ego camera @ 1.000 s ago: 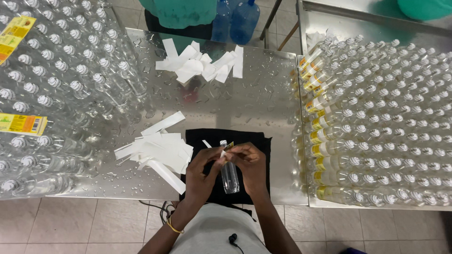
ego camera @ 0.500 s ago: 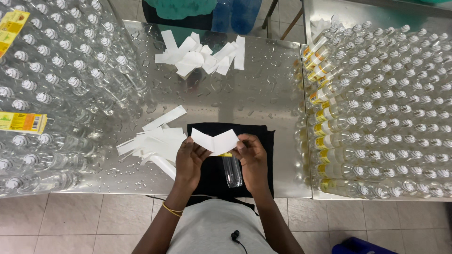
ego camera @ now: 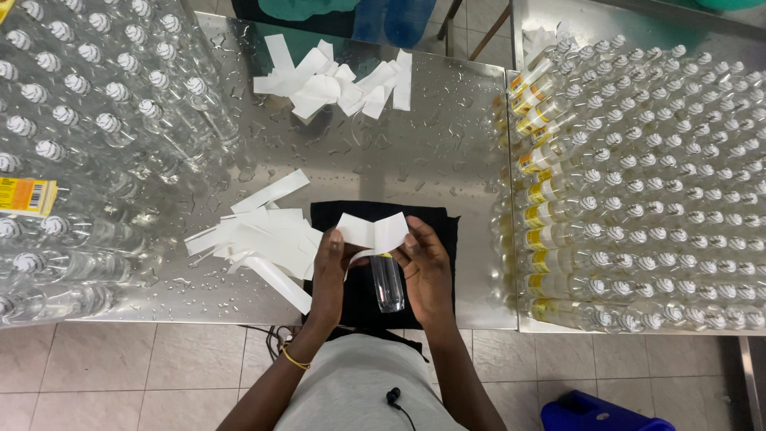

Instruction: The person repeatedly picks up a clear plastic bottle, applies a yellow label to its body, and places it on a table among other labeled bottles. The person also handles white paper strips, peeling backing from labels before application.

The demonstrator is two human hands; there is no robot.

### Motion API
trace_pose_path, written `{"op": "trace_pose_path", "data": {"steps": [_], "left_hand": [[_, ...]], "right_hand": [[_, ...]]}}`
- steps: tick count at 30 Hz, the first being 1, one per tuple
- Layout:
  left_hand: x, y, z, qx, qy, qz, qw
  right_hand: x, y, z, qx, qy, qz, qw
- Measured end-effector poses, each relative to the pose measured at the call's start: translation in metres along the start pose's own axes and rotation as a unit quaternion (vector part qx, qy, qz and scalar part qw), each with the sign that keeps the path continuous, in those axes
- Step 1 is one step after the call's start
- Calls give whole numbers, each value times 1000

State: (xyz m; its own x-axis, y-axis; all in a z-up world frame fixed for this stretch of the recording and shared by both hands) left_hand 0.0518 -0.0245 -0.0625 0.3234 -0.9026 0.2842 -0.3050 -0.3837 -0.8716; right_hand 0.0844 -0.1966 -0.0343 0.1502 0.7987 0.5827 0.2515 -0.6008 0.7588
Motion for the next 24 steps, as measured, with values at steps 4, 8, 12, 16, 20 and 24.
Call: {"op": "trace_pose_path", "data": {"steps": [4,8,12,16,20,24], "left_hand": [[14,-8,-1,82,42,123,988],[-17,18,28,42,-67,204,976],[-101,49,76,-49,-150,91,983],[-203,83,119,-31,-216,100,971],[-231,38,113,78,-257,252,930],[-173,-7,67,164,-317,459,814]], "right_hand": [[-9,-13,0,-3,-1,-7,1000],[-22,-13,3,-25,-21,-1,999],[-98,-1,34,-67,-64,58,994],[-135,23,42,-106,-90,68,988],[-100,50,32,-111,-91,56,988],[-69,50,28,-115,-72,-32,990]]}}
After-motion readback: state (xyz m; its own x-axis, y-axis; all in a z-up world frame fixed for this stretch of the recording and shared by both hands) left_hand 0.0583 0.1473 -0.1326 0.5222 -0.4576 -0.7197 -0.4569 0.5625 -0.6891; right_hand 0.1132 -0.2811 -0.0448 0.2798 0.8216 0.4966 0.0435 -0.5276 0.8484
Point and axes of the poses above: each hand's wrist, its own z-axis towards the middle knuckle, its own x-axis out of the palm, y = z × x, the point moved 7 cm from there along z, towards the middle knuckle, and after that the axes turned 9 degrees about z, right-handed, at the moved point
